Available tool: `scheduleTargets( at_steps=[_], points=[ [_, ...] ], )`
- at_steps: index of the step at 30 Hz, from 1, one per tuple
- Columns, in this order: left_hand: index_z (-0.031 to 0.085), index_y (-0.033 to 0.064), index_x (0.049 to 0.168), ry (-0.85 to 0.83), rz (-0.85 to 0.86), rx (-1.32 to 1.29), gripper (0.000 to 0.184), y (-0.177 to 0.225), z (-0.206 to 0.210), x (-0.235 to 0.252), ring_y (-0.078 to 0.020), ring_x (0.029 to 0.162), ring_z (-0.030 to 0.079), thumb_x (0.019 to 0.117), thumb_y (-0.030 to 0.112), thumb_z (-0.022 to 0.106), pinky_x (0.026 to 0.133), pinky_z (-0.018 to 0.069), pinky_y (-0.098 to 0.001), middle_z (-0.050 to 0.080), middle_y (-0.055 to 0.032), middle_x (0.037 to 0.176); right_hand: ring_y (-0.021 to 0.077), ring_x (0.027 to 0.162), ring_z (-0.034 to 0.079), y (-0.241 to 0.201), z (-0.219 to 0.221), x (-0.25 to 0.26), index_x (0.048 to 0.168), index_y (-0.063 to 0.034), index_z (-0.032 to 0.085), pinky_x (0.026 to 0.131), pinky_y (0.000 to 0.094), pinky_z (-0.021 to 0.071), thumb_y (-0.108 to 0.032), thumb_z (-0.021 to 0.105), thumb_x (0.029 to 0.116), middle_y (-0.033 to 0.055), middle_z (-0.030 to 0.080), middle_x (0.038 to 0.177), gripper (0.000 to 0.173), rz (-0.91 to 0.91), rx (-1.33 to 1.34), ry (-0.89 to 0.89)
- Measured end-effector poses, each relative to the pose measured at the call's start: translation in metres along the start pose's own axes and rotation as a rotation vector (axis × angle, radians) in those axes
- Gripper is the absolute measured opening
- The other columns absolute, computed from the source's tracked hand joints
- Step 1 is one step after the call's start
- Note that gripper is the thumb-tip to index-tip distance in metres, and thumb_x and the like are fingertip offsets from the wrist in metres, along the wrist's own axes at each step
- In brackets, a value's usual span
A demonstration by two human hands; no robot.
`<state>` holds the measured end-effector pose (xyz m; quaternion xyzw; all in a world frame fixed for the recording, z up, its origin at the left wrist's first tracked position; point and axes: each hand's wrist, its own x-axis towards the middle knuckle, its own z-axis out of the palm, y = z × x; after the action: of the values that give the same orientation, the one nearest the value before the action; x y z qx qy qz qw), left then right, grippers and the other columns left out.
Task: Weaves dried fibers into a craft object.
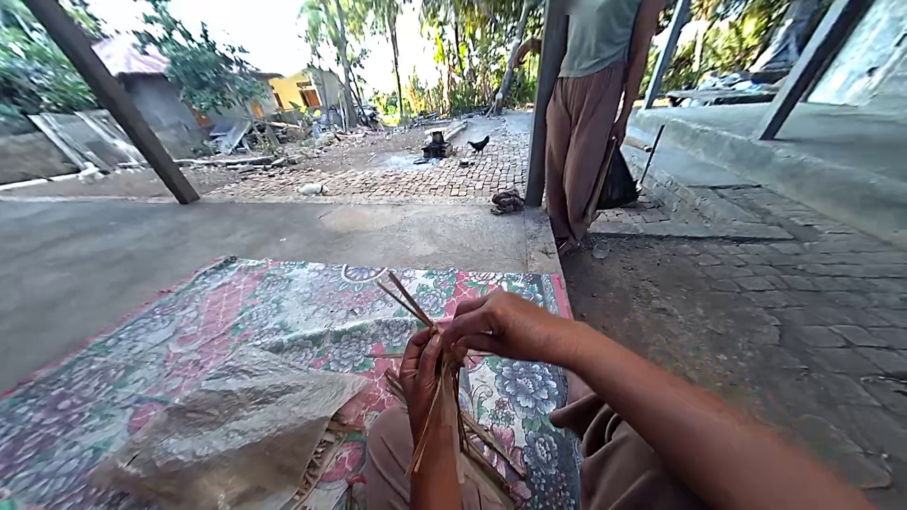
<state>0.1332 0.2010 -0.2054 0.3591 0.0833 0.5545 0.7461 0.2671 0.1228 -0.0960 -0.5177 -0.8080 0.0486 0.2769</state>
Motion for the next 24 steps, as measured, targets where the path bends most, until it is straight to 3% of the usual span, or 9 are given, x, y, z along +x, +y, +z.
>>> scheduleTargets(
  at_steps=[4,7,12,19,24],
  points=[
    [0.060,0.0048,0.109,-0.012,0.016,0.089,0.019,-0.002,-0.016,0.002,-0.0122,0.071,0.071,0.1021,0.006,0.042,0.066,0.0634,-0.0319,0.071,-0.0018,0.082,0.0287,0.094,0.071,0.005,0.012,0.006,0.112,-0.0105,0.076,0.080,0.0511,0.0574,-0.004,0.053,0.1010,0.0132,0.072,0.106,0.027,0.033,-0.097,0.000],
    [0.062,0.0065,0.106,-0.024,0.030,0.067,0.023,0.006,-0.026,0.003,-0.0103,0.071,0.071,0.1023,0.006,0.039,0.066,0.0622,-0.0287,0.071,-0.0004,0.081,0.0304,0.093,0.070,-0.001,0.017,0.012,0.115,-0.0092,0.076,0.080,0.0530,0.0560,-0.003,0.059,0.0979,0.0145,0.072,0.105,0.025,0.049,-0.095,-0.044],
    [0.063,0.0073,0.102,-0.022,0.014,-0.006,0.022,0.016,-0.026,0.000,-0.0072,0.072,0.070,0.1016,0.003,0.042,0.066,0.0611,-0.0243,0.071,0.0002,0.081,0.0272,0.090,0.071,-0.017,0.026,0.025,0.106,-0.0066,0.078,0.077,0.0474,0.0553,-0.012,0.062,0.1008,0.0126,0.074,0.098,0.018,-0.060,-0.056,-0.027],
    [0.063,0.0059,0.094,0.080,-0.055,-0.133,0.033,0.004,-0.008,-0.013,-0.0068,0.068,0.071,0.1032,-0.003,0.032,0.063,0.0613,-0.0242,0.072,-0.0008,0.075,0.0315,0.078,0.068,-0.030,0.036,0.035,0.097,-0.0022,0.073,0.062,0.0482,0.0511,-0.014,0.056,0.1024,0.0159,0.068,0.089,0.021,0.001,-0.267,0.035],
    [0.064,0.0077,0.090,0.074,-0.019,-0.114,0.035,-0.002,-0.014,-0.009,-0.0055,0.067,0.070,0.1025,-0.005,0.034,0.063,0.0606,-0.0229,0.072,0.0011,0.073,0.0342,0.083,0.068,-0.038,0.038,0.041,0.104,-0.0005,0.072,0.066,0.0506,0.0513,-0.013,0.051,0.1048,0.0181,0.068,0.097,0.024,0.128,-0.311,-0.080]
  ],
)
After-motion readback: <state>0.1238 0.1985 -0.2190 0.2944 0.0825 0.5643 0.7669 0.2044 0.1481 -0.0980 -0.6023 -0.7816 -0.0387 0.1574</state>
